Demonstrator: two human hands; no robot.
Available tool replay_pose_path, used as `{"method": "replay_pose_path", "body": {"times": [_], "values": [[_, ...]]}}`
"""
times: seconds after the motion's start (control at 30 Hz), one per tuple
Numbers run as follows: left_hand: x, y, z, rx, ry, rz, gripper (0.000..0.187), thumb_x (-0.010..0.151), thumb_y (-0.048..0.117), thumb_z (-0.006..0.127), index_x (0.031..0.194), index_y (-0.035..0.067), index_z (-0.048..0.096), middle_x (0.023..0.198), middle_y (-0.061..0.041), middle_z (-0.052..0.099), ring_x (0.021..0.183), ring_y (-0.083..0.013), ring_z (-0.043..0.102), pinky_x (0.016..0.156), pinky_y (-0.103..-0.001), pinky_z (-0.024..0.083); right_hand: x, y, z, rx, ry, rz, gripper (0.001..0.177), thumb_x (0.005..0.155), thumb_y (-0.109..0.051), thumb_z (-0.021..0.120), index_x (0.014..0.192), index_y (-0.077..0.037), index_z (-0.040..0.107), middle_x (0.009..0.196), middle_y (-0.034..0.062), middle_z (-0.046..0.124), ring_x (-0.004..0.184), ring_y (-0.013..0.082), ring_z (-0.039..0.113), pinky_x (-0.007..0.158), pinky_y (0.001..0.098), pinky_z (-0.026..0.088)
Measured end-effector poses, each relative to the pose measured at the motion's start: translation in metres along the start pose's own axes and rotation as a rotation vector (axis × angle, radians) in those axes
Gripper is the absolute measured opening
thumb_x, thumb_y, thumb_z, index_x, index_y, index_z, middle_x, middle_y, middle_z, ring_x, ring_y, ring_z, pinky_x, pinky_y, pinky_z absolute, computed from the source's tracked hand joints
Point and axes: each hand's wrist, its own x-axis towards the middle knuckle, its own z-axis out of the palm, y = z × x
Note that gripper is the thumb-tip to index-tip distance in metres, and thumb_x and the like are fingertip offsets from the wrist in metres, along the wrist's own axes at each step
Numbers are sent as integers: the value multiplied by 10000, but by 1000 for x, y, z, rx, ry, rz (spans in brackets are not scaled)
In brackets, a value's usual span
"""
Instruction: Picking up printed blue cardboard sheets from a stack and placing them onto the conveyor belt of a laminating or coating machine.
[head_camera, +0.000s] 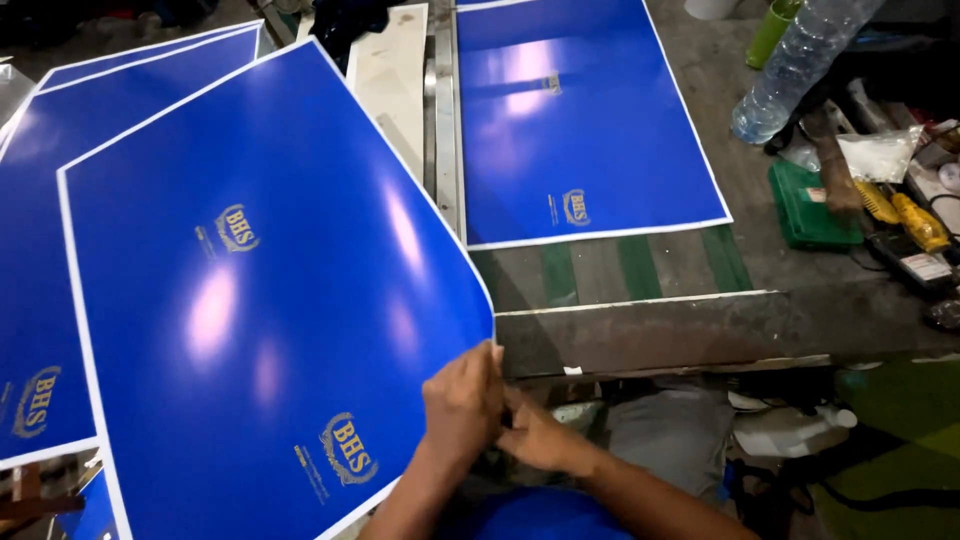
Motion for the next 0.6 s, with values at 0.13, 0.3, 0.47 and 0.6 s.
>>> {"method": "replay_pose_path", "body": {"times": [0.13, 0.3, 0.47, 0.6], "values": [[-19, -3, -2, -37, -89, -7, 188, 937, 168, 744, 1045, 23, 690, 885, -177, 725, 752, -350, 722, 646, -440, 560, -20, 95, -8, 64, 125, 54, 482, 1036, -210, 647, 1439, -6, 476, 1256, 59, 626, 1143, 153, 602, 980, 342, 522], [-21, -3, -21, -173, -223, -65, 418, 885, 218, 789, 1218, -9, 677, 1128, -240, 745, 989, -392, 747, 830, -446, 599, -13, 68, -31, 194, 409, 208, 306, 1008, -242, 638, 1233, -35, 646, 1061, 4, 710, 950, 100, 645, 854, 279, 559], [-15, -4, -37, -157, -215, -127, 403, 871, 178, 792, 1220, 8, 685, 1139, -224, 751, 986, -381, 752, 818, -433, 599, -22, 52, -53, 197, 560, 237, 197, 978, -190, 675, 1066, -18, 713, 902, 13, 723, 797, 129, 648, 703, 292, 550], [-8, -9, -53, -147, -172, -117, 405, 864, 138, 786, 1236, 20, 681, 1157, -203, 754, 1007, -363, 759, 834, -413, 594, -27, 37, -79, 342, 702, 222, 183, 972, -172, 663, 1074, -20, 673, 845, 60, 723, 720, 184, 680, 620, 329, 584]]}}
